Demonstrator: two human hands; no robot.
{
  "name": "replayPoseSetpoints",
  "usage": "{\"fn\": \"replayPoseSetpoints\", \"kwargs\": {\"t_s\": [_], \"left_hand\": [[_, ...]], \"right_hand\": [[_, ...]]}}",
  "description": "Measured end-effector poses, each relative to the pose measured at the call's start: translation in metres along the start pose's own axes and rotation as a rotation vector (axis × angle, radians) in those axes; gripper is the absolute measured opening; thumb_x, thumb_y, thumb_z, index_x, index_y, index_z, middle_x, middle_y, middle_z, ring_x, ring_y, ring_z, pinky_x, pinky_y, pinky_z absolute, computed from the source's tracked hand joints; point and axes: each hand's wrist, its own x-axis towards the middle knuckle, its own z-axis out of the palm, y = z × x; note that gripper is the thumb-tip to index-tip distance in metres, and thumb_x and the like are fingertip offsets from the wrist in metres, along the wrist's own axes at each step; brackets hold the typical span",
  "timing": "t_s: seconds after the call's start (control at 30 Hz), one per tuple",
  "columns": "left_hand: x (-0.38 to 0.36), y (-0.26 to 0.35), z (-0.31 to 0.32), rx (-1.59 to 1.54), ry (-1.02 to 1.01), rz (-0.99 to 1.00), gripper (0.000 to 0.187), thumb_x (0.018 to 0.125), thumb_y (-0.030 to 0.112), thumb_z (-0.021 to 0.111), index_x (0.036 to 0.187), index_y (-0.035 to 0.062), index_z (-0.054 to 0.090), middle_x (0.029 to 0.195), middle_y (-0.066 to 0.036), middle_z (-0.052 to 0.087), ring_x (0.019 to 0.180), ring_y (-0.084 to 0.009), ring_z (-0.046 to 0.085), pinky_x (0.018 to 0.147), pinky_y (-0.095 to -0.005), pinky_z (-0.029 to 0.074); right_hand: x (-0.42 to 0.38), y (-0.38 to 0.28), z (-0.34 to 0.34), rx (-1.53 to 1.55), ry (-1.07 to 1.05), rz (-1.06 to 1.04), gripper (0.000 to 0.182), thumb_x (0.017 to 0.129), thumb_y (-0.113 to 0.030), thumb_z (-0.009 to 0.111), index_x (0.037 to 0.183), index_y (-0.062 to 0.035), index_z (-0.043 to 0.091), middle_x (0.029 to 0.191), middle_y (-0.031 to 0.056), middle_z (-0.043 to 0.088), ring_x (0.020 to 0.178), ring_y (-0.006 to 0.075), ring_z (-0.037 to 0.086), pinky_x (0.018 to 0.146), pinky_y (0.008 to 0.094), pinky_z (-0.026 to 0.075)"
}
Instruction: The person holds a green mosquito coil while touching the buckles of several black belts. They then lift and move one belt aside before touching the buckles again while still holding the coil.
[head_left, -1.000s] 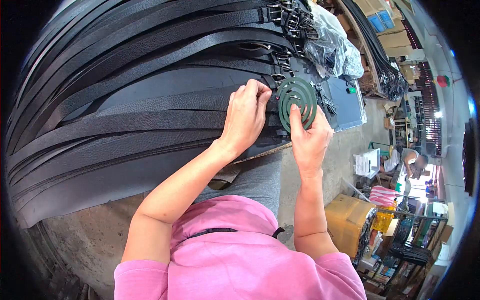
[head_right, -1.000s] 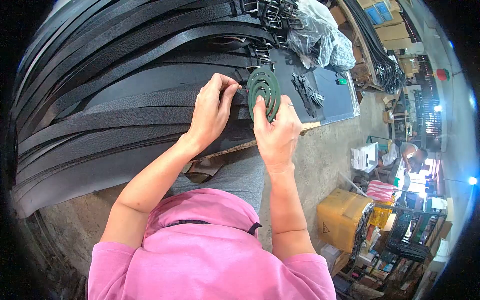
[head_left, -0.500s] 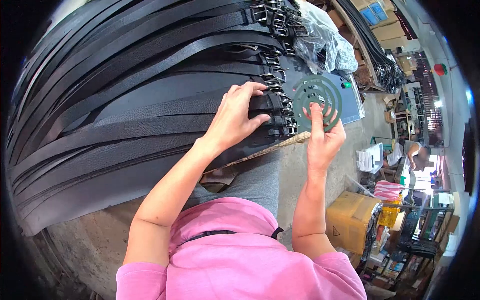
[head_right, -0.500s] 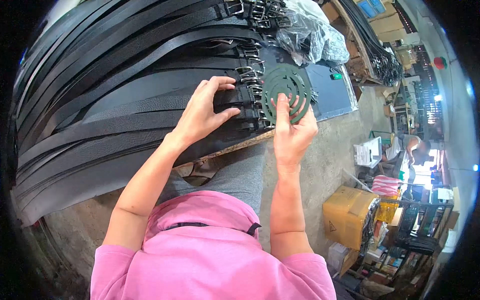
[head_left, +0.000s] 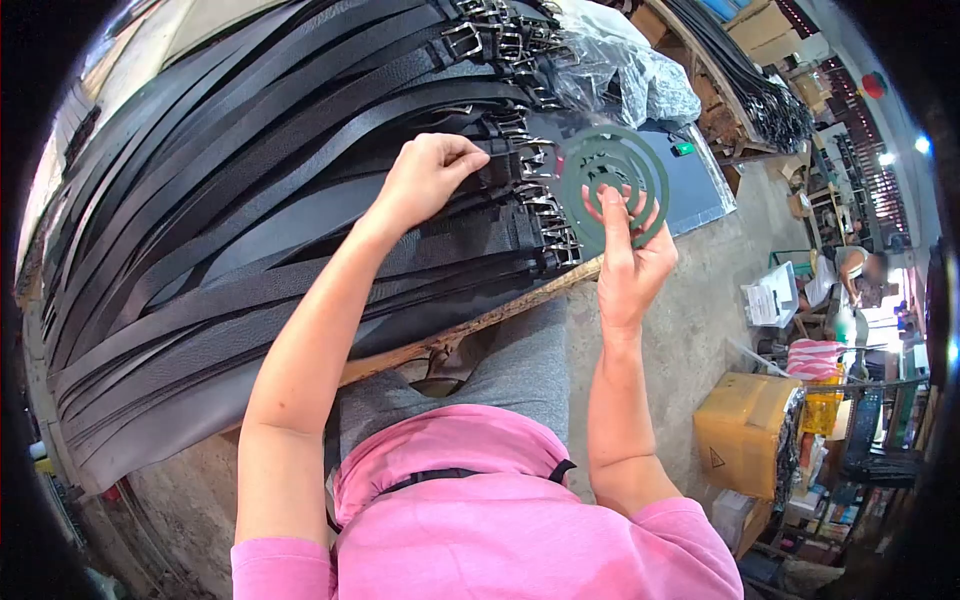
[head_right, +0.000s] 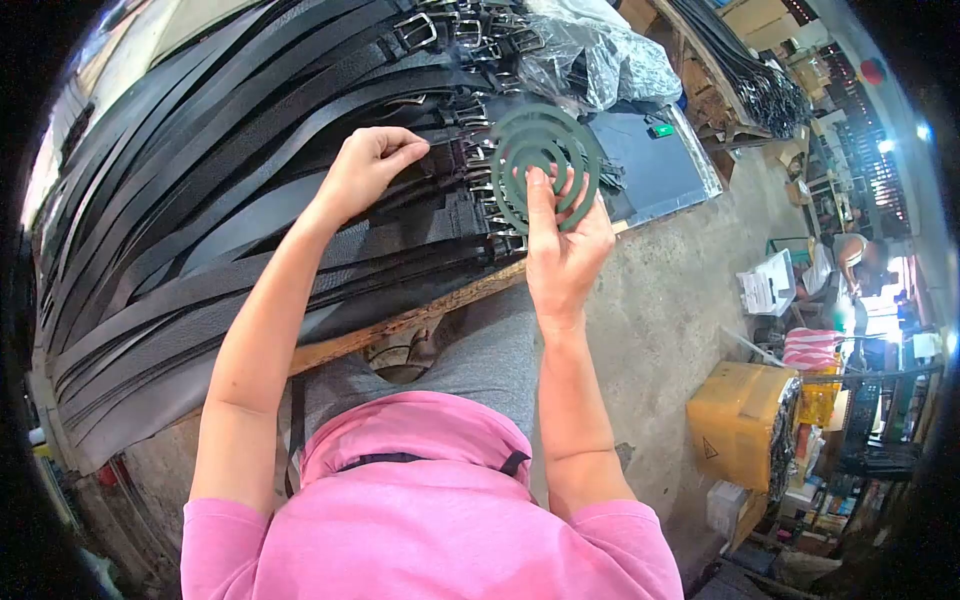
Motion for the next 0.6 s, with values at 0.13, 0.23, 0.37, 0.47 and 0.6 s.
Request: {"fn": "replayPoseSetpoints", "kwargs": {"t_s": [0.13,0.23,0.37,0.47,0.6], "left_hand": [[0.017,-0.019,-0.006,-0.198,-0.220,-0.143,0.025,0.091,0.020,0.067,0.098,-0.0039,0.071,0.080,0.002,0.065,0.071,-0.0055,0.054,0.068,-0.0229,0.045],[0.026,-0.025,-0.008,-0.169,-0.213,-0.170,0.022,0.086,0.018,0.071,0.096,-0.0022,0.072,0.081,-0.004,0.069,0.072,-0.0082,0.059,0.070,-0.0250,0.048],[0.023,-0.023,-0.001,0.007,-0.044,-0.025,0.019,0.077,0.015,0.076,0.089,0.0006,0.074,0.079,-0.012,0.071,0.070,-0.0176,0.065,0.071,-0.0306,0.051],[0.020,-0.013,0.001,0.247,0.025,0.122,0.018,0.076,0.011,0.075,0.089,0.0001,0.073,0.080,-0.014,0.069,0.070,-0.0202,0.066,0.070,-0.0305,0.052],[0.019,-0.009,0.008,0.343,0.077,0.170,0.019,0.075,0.010,0.074,0.090,-0.0013,0.073,0.082,-0.016,0.067,0.069,-0.0241,0.067,0.067,-0.0327,0.053]], "right_hand": [[0.016,0.005,0.010,0.116,-0.067,0.054,0.012,0.092,-0.002,0.061,0.096,0.0092,0.063,0.093,0.0113,0.066,0.084,0.0192,0.066,0.081,0.0340,0.058],[0.031,0.026,0.014,0.139,-0.151,0.121,0.012,0.092,-0.006,0.062,0.095,0.0052,0.066,0.089,0.0046,0.068,0.080,0.0105,0.064,0.073,0.0250,0.052],[0.040,0.052,0.020,0.120,-0.201,0.229,0.014,0.092,-0.009,0.063,0.093,0.0046,0.067,0.082,0.0021,0.067,0.074,0.0088,0.063,0.068,0.0251,0.052],[0.038,0.058,0.024,0.121,-0.200,0.223,0.014,0.092,-0.010,0.064,0.093,0.0032,0.068,0.079,0.0007,0.067,0.069,0.0071,0.061,0.064,0.0245,0.052],[0.041,0.061,0.024,0.100,-0.216,0.225,0.016,0.091,-0.012,0.064,0.093,0.0035,0.069,0.078,0.0028,0.068,0.068,0.0061,0.060,0.064,0.0245,0.051]]}}
